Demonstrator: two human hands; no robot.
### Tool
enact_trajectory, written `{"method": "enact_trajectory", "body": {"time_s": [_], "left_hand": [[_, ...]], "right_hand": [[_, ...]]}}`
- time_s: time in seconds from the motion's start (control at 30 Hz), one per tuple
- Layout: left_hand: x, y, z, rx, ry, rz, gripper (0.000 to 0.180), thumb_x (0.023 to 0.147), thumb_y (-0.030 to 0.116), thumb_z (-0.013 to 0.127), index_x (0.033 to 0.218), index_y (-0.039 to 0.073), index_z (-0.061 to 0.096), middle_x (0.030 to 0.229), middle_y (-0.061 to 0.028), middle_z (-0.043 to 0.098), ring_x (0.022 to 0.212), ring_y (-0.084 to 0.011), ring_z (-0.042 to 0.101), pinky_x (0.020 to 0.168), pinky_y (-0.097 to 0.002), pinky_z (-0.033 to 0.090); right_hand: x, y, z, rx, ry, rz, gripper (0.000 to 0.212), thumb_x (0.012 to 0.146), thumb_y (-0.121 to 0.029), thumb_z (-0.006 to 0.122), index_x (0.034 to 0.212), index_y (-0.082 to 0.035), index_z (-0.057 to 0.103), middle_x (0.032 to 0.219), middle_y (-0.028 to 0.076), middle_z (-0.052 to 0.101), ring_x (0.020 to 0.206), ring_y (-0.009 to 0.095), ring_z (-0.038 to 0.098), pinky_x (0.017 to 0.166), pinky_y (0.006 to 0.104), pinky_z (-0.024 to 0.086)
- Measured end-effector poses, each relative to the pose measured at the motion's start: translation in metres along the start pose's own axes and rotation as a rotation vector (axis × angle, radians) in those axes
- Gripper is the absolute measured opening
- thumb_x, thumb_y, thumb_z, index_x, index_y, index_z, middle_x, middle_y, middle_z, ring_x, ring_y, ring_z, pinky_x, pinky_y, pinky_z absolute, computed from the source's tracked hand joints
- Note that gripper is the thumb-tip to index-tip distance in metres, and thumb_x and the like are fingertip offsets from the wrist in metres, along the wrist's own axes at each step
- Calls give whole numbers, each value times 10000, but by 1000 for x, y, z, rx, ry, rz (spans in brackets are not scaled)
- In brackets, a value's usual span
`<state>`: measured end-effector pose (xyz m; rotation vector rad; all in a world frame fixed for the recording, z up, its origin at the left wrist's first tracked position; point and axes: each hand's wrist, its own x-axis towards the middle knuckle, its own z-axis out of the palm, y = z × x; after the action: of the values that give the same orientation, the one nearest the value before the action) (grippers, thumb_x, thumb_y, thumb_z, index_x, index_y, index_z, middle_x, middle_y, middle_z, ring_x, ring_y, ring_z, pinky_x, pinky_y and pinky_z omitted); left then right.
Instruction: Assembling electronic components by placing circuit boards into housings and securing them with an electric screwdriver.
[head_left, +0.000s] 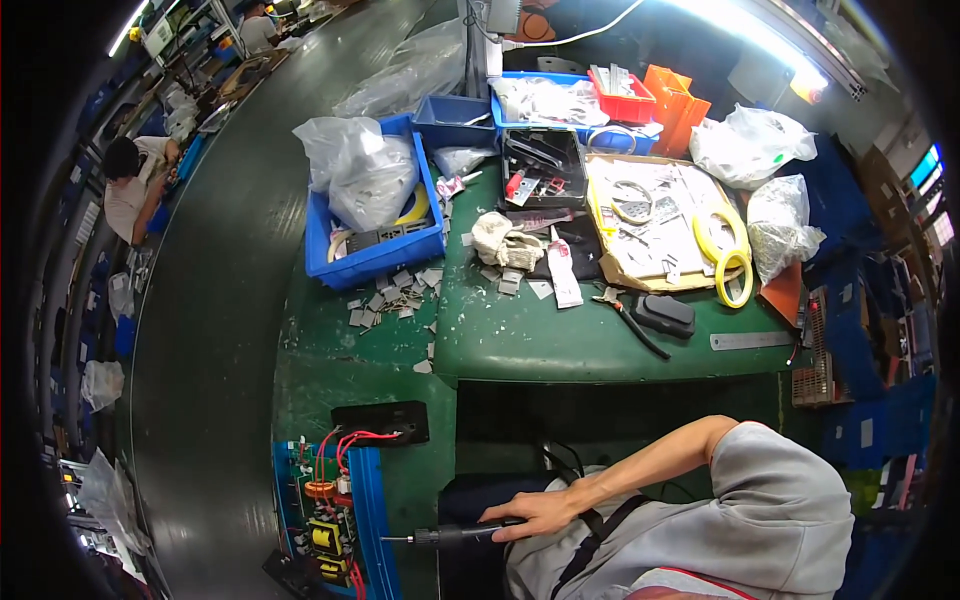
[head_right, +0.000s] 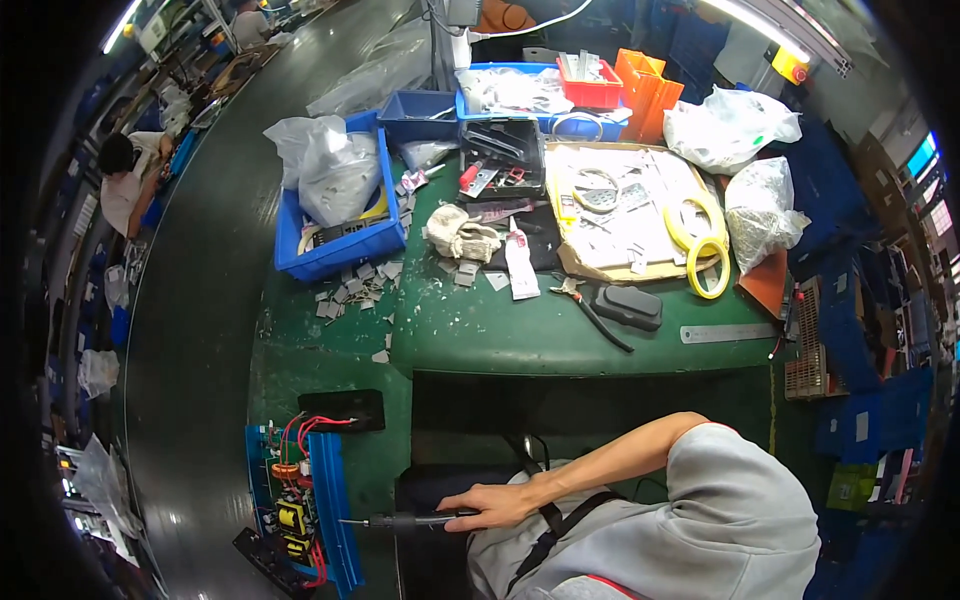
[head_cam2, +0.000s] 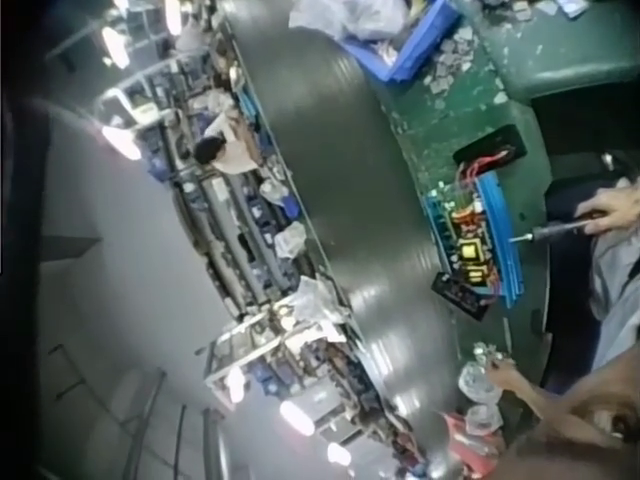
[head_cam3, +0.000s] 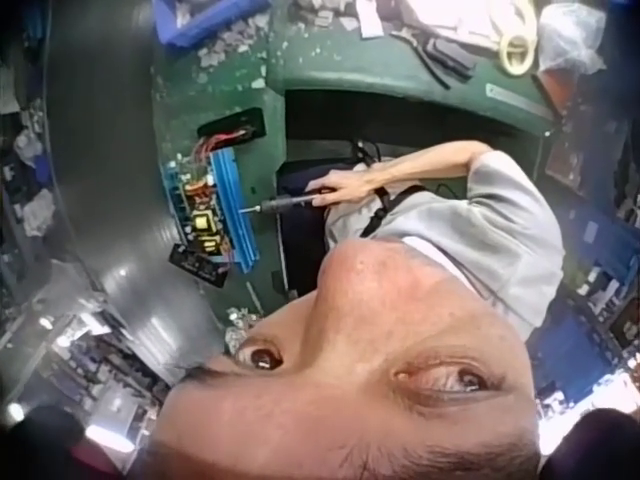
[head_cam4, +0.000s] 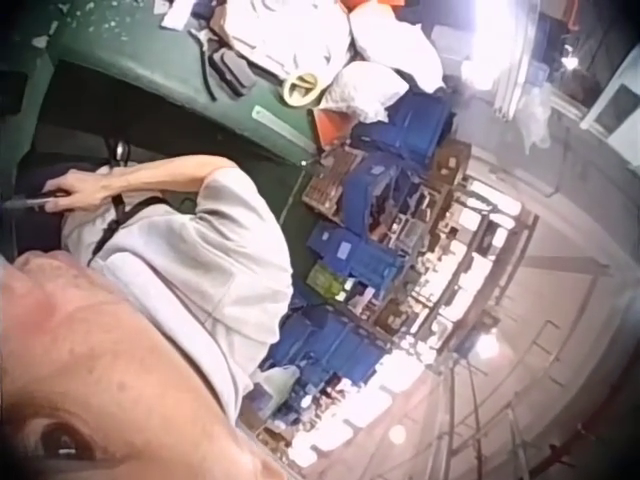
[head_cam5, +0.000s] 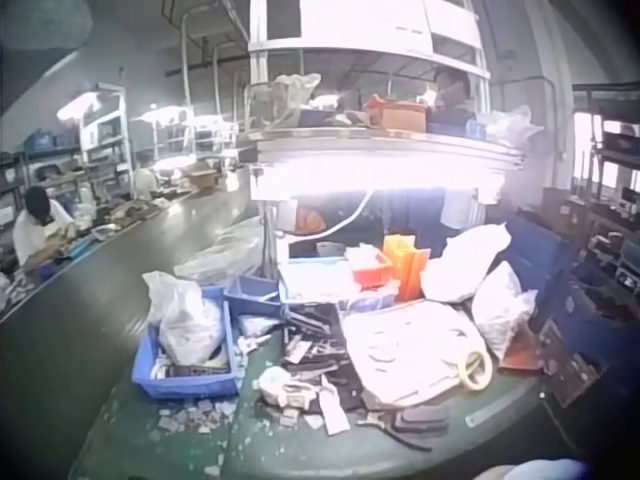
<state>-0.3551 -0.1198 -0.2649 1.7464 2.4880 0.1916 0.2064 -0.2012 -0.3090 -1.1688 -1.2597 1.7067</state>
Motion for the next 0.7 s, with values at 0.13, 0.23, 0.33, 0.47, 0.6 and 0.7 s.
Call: {"method": "enact_trajectory", "body": {"time_s": [0.13,0.23,0.33,0.47,0.6,0.7], "left_hand": [[9,-32,7,-58,373,270,375,1002,346,633,1026,-18,716,937,-223,713,805,-384,687,706,-490,541],[2,19,-3,-257,193,175,410,1015,380,629,1082,-17,710,969,-215,717,821,-361,692,712,-467,550],[-19,109,-18,-500,104,141,345,1018,322,647,1054,-12,725,970,-181,735,841,-300,710,726,-408,572],[-61,222,-71,-782,22,61,261,1021,245,670,1015,-6,744,972,-135,759,868,-219,736,745,-328,602],[-56,249,-61,-576,-12,368,226,1025,209,637,1107,36,757,1052,-125,756,876,-221,748,735,-316,626],[-39,253,-32,-628,-97,373,176,1035,152,631,1061,-19,664,935,-78,691,872,-144,668,788,-277,538]], "right_hand": [[0,-1,0,3,4,-25,577,1084,-471,470,1417,-1,492,991,182,699,891,283,683,811,395,520],[-4,-14,-3,23,-9,25,574,1085,-482,462,1423,-19,493,901,141,687,797,230,665,739,371,517],[-5,-12,0,47,35,40,511,1079,-475,486,1309,-24,547,838,111,645,777,194,670,750,366,522],[4,4,14,11,40,-15,540,1075,-487,488,1367,-35,526,839,112,657,775,209,654,729,370,517],[0,3,20,-90,141,-35,552,1045,-480,547,1341,-14,554,1002,166,728,946,281,715,838,400,542],[-5,-19,12,-103,79,58,495,1017,-370,622,1348,-8,557,1145,181,728,1064,310,719,906,398,556]]}}
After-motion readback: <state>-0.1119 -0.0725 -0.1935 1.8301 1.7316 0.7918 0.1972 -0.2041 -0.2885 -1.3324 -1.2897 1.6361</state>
